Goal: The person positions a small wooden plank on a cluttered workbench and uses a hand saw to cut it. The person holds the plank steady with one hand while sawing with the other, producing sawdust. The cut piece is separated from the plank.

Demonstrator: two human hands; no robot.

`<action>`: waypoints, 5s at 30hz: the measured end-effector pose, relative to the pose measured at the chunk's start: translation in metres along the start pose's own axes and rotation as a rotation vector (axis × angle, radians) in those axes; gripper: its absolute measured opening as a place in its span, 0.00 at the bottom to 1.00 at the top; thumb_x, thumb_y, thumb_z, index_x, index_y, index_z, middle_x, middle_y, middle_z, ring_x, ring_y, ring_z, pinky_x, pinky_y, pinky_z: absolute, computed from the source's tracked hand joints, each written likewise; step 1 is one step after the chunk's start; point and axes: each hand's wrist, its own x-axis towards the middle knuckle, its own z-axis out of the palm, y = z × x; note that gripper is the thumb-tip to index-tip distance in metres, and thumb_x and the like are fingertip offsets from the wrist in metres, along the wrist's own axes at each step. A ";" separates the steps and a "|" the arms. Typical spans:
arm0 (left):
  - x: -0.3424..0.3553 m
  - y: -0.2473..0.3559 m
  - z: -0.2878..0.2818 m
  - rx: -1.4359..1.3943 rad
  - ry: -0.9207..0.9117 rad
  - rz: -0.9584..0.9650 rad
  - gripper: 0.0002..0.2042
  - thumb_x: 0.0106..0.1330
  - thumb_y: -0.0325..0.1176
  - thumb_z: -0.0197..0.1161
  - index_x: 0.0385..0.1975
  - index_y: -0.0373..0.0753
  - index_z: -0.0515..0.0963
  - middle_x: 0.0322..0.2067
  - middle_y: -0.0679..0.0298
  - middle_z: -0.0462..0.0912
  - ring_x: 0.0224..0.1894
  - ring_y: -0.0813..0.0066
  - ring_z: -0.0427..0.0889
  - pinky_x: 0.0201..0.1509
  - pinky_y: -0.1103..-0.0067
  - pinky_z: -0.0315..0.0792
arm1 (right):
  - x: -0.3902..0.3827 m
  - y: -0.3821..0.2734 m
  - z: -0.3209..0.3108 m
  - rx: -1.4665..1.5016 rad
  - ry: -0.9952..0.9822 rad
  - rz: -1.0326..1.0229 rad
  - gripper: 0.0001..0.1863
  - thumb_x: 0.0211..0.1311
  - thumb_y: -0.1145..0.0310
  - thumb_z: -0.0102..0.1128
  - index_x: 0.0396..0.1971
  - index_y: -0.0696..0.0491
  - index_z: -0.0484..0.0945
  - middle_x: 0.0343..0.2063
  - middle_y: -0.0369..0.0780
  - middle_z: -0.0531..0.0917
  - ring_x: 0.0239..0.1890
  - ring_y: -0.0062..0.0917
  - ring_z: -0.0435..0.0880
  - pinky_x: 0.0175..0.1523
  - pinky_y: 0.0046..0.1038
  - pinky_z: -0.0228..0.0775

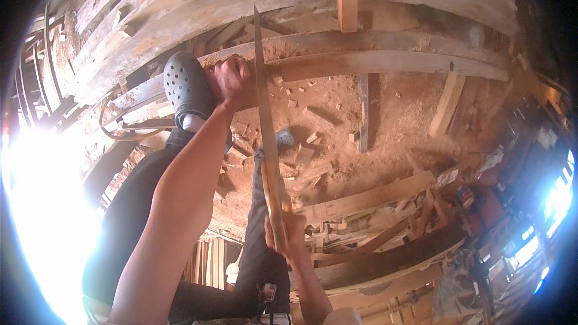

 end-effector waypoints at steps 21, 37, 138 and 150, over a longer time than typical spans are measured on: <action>-0.001 -0.002 0.005 -0.044 0.060 -0.006 0.15 0.64 0.43 0.52 0.28 0.42 0.83 0.29 0.53 0.86 0.38 0.51 0.83 0.59 0.59 0.59 | -0.010 -0.055 -0.060 0.181 0.337 0.159 0.11 0.63 0.72 0.60 0.21 0.54 0.70 0.15 0.37 0.71 0.13 0.24 0.67 0.18 0.30 0.54; 0.001 -0.003 0.012 -0.116 0.030 -0.068 0.14 0.61 0.42 0.56 0.26 0.40 0.83 0.28 0.48 0.84 0.38 0.46 0.80 0.51 0.59 0.65 | -0.094 -0.061 -0.063 0.263 0.284 0.047 0.10 0.57 0.69 0.65 0.25 0.55 0.72 0.15 0.39 0.70 0.17 0.28 0.72 0.23 0.33 0.61; -0.002 -0.004 0.023 -0.223 0.278 -0.022 0.14 0.62 0.39 0.57 0.43 0.41 0.82 0.45 0.51 0.82 0.51 0.49 0.77 0.58 0.61 0.65 | -0.044 -0.075 -0.076 0.409 0.177 0.417 0.08 0.59 0.70 0.62 0.37 0.55 0.78 0.19 0.37 0.72 0.22 0.20 0.71 0.30 0.26 0.65; -0.002 -0.002 0.009 -0.153 0.190 0.015 0.09 0.59 0.37 0.58 0.27 0.41 0.82 0.34 0.56 0.84 0.40 0.52 0.81 0.54 0.60 0.67 | -0.018 -0.037 -0.031 -0.253 0.319 -0.311 0.08 0.60 0.75 0.62 0.37 0.55 0.74 0.33 0.45 0.74 0.34 0.32 0.76 0.34 0.35 0.66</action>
